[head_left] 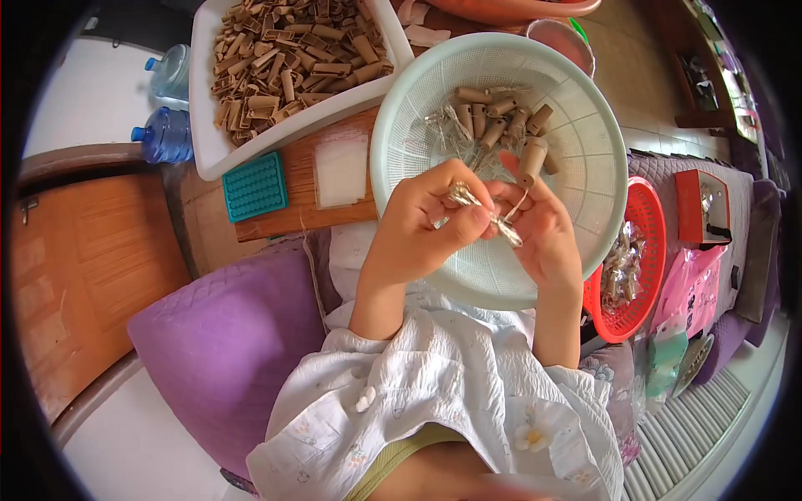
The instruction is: The person packages small brown cylinders into plastic bags by hand.
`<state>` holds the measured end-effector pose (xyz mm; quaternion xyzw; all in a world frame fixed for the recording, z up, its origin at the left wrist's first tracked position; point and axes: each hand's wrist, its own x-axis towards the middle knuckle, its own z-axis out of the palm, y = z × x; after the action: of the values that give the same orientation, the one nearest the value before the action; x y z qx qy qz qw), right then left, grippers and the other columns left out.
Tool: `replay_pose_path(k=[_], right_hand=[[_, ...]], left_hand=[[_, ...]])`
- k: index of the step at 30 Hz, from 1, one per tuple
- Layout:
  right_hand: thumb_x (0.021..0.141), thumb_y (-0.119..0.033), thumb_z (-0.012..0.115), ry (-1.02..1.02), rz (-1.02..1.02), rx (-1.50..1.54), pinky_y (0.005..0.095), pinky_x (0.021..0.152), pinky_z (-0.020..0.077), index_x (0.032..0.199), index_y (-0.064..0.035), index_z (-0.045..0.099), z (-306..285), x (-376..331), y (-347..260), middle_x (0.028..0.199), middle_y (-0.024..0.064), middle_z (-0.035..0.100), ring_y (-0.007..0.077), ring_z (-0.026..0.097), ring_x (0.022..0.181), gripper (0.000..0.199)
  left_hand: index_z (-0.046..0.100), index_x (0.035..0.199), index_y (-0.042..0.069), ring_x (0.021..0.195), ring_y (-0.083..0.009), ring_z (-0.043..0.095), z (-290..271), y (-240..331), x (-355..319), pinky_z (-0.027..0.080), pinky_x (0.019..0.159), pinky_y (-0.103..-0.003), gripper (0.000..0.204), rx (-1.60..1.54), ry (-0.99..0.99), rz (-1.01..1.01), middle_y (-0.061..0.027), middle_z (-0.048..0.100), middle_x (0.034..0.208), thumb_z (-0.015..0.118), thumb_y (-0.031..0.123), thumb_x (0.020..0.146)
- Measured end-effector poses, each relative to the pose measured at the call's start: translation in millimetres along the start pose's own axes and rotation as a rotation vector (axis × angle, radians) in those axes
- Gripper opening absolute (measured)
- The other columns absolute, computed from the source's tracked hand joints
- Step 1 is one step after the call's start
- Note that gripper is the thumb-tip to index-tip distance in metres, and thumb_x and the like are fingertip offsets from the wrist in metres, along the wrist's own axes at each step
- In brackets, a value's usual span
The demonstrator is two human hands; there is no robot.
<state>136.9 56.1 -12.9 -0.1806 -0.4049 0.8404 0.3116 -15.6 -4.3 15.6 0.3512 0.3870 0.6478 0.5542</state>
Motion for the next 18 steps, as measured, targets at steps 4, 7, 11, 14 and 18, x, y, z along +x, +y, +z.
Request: replay_pose_path(k=[4,7,11,14,18], right_hand=[[0.086,-0.029,0.047,0.134,0.014,0.306,0.0265,0.074,0.0457,0.127,0.0018,0.026,3,0,-3,0.109,0.0135,0.05,0.0148,0.055,0.089,0.055],[0.087,-0.022,0.045,0.175,0.048,0.388,0.0257,0.073,0.0462,0.127,0.0017,0.027,3,2,-4,0.107,0.0122,0.051,0.0135,0.055,0.086,0.05],[0.086,-0.013,0.044,0.235,0.056,0.096,0.0244,0.072,0.0456,0.127,0.001,0.03,15,2,0,0.104,0.0077,0.052,0.0103,0.054,0.08,0.046],[0.087,-0.015,0.045,0.193,0.115,0.054,0.024,0.07,0.0459,0.127,-0.0011,0.033,23,-2,-1,0.104,0.0062,0.052,0.0102,0.053,0.079,0.044],[0.087,-0.014,0.047,0.145,0.075,0.059,0.0248,0.07,0.0469,0.127,-0.0025,0.034,28,-8,1,0.107,0.0082,0.052,0.0114,0.053,0.082,0.044]], left_hand=[[0.054,0.079,0.001,0.059,-0.0111,0.058,-9,3,-1,0.045,0.055,-0.021,0.024,0.193,-0.16,-0.077,-0.0073,0.058,0.069,0.062,0.023,0.078],[0.055,0.079,0.0,0.059,-0.0107,0.058,-12,3,1,0.045,0.055,-0.021,0.022,0.351,-0.285,-0.053,-0.007,0.058,0.069,0.063,0.021,0.077],[0.056,0.08,-0.001,0.062,-0.0103,0.058,-11,-4,1,0.045,0.056,-0.021,0.019,0.385,-0.184,0.019,-0.0052,0.059,0.069,0.063,0.017,0.077],[0.056,0.08,-0.001,0.062,-0.0087,0.055,-9,-1,-1,0.043,0.057,-0.02,0.019,0.363,-0.054,0.091,-0.0042,0.058,0.068,0.065,0.016,0.076],[0.057,0.08,0.0,0.061,-0.007,0.051,-9,-1,1,0.041,0.057,-0.019,0.02,0.456,0.032,0.202,-0.0037,0.057,0.069,0.066,0.016,0.074]])
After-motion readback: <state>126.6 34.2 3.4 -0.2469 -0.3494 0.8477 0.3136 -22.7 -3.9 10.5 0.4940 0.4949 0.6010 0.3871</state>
